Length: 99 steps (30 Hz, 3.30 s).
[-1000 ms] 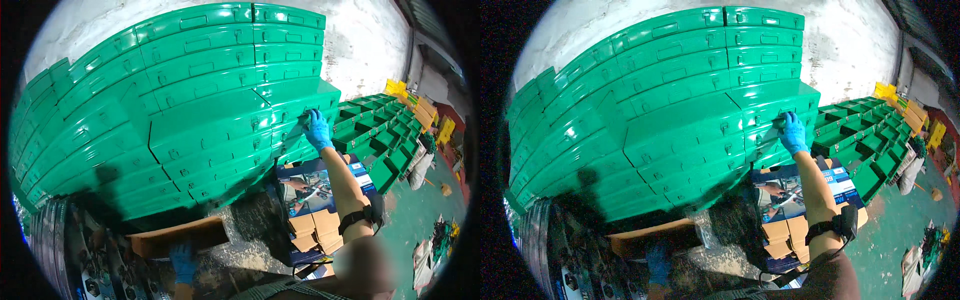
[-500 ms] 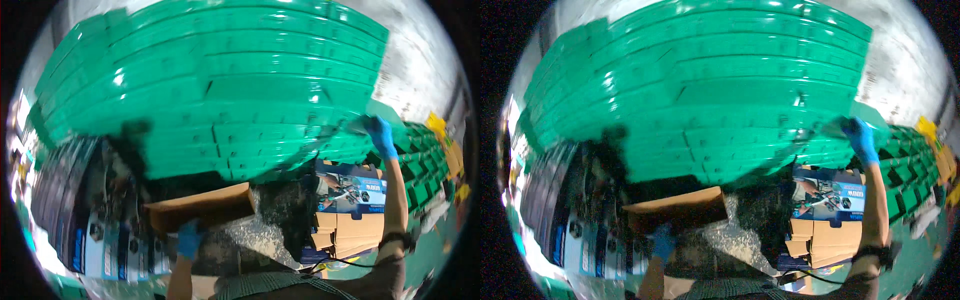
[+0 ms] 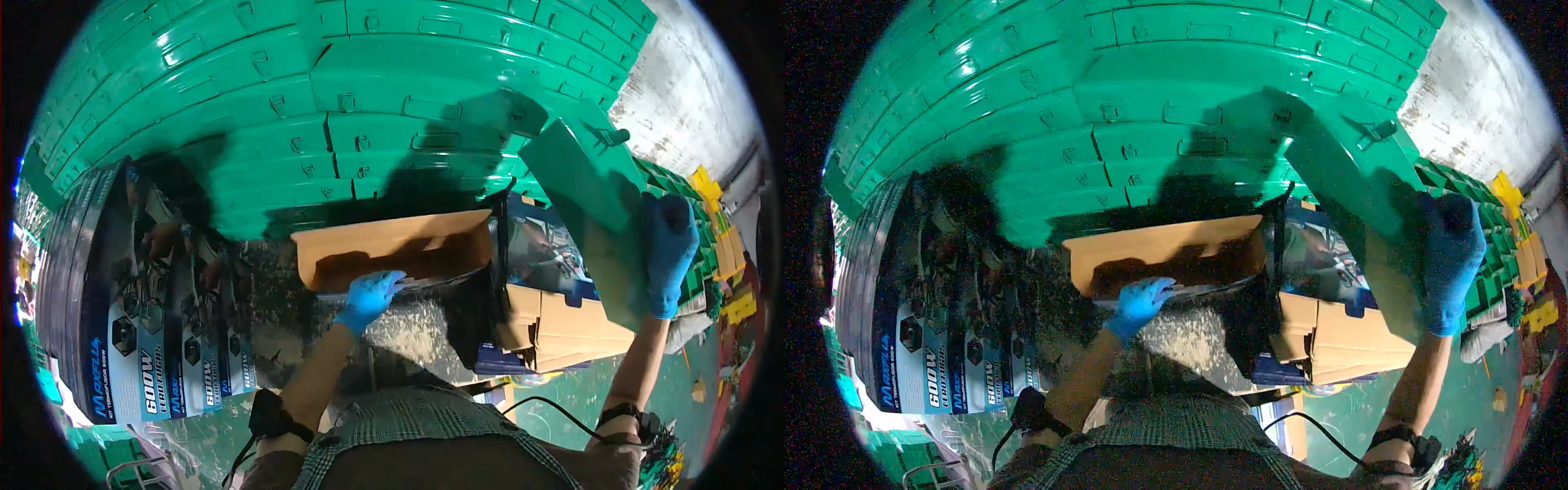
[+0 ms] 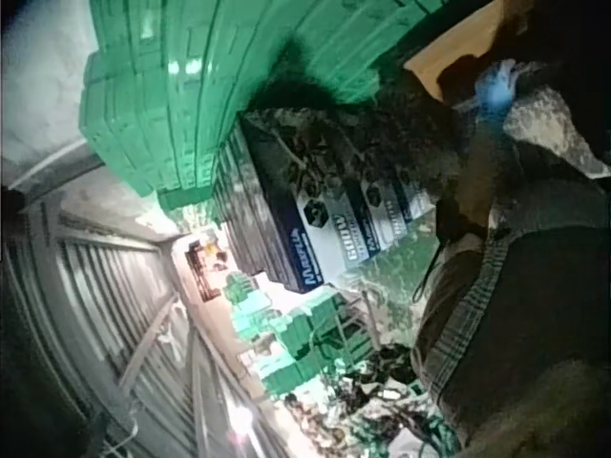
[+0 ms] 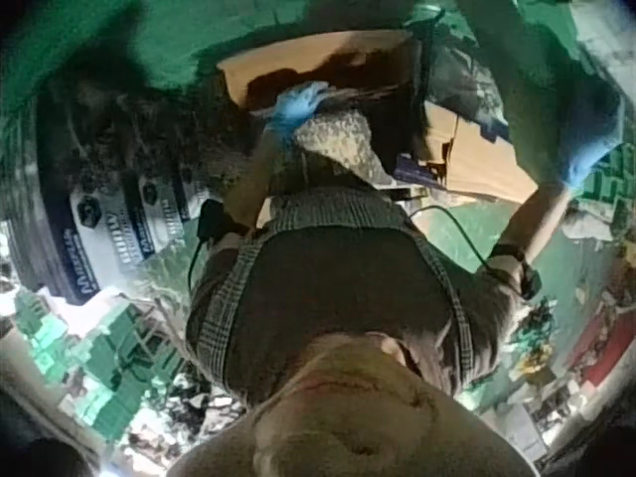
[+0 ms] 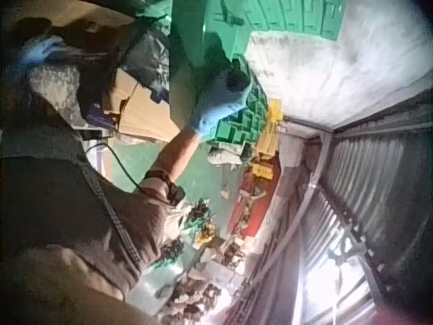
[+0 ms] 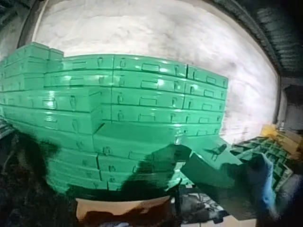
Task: Assembling cardboard product boxes and packing items into them in a warehouse setting.
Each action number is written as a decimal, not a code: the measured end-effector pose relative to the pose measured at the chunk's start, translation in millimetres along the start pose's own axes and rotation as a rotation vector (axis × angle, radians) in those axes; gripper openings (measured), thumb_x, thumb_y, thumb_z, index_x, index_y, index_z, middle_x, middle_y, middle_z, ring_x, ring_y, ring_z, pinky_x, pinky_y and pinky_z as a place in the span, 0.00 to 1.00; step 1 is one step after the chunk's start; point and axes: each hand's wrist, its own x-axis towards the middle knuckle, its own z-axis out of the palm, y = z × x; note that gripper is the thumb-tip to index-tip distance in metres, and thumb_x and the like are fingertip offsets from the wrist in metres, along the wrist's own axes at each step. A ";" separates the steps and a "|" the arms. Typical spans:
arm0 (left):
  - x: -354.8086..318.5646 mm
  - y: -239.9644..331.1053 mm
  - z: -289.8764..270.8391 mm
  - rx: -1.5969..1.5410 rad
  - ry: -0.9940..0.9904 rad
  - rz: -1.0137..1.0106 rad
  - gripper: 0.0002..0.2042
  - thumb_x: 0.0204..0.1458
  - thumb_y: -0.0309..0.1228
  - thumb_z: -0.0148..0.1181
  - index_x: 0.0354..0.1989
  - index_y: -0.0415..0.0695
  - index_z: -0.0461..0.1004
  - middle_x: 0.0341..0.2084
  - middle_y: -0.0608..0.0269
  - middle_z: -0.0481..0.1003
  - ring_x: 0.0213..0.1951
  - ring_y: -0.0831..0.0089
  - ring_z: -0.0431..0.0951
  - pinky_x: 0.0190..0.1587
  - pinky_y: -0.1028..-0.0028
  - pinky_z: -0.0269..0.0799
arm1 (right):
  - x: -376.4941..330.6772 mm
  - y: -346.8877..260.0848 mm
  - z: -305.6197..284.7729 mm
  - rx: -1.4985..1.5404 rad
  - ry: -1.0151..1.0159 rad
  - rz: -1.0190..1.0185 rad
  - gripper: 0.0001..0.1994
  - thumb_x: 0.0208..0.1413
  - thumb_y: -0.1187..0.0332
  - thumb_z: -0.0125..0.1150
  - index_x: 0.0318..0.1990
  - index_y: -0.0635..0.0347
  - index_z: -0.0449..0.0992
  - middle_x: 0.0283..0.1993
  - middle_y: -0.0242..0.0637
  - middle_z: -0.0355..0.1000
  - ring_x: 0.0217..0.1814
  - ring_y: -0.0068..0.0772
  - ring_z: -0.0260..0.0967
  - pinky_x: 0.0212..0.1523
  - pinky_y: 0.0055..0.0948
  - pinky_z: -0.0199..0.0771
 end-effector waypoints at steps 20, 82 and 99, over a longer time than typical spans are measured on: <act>-68.8 -29.1 -31.8 0.226 -0.251 -0.085 0.27 0.46 0.24 0.48 0.58 0.61 0.66 0.50 0.55 0.72 0.45 0.57 0.74 0.41 0.60 0.72 | -97.3 -161.0 212.1 0.706 -0.582 -0.468 0.15 0.45 0.60 0.71 0.29 0.57 0.70 0.17 0.37 0.64 0.16 0.30 0.62 0.18 0.28 0.62; -58.4 -117.9 -174.8 0.185 -0.437 -0.125 0.39 0.38 0.51 0.67 0.61 0.53 0.61 0.59 0.48 0.60 0.62 0.47 0.57 0.63 0.55 0.54 | -200.1 -39.9 277.5 0.019 -1.100 -0.727 0.27 0.57 0.48 0.47 0.60 0.51 0.64 0.68 0.53 0.50 0.69 0.57 0.47 0.63 0.55 0.49; -90.8 -103.0 -140.5 0.524 -0.218 -0.187 0.54 0.28 0.59 0.68 0.65 0.44 0.51 0.61 0.47 0.54 0.64 0.49 0.51 0.64 0.46 0.42 | -243.2 -67.9 276.9 -0.067 -0.813 -0.778 0.29 0.52 0.53 0.55 0.60 0.56 0.63 0.61 0.50 0.57 0.67 0.53 0.48 0.67 0.50 0.40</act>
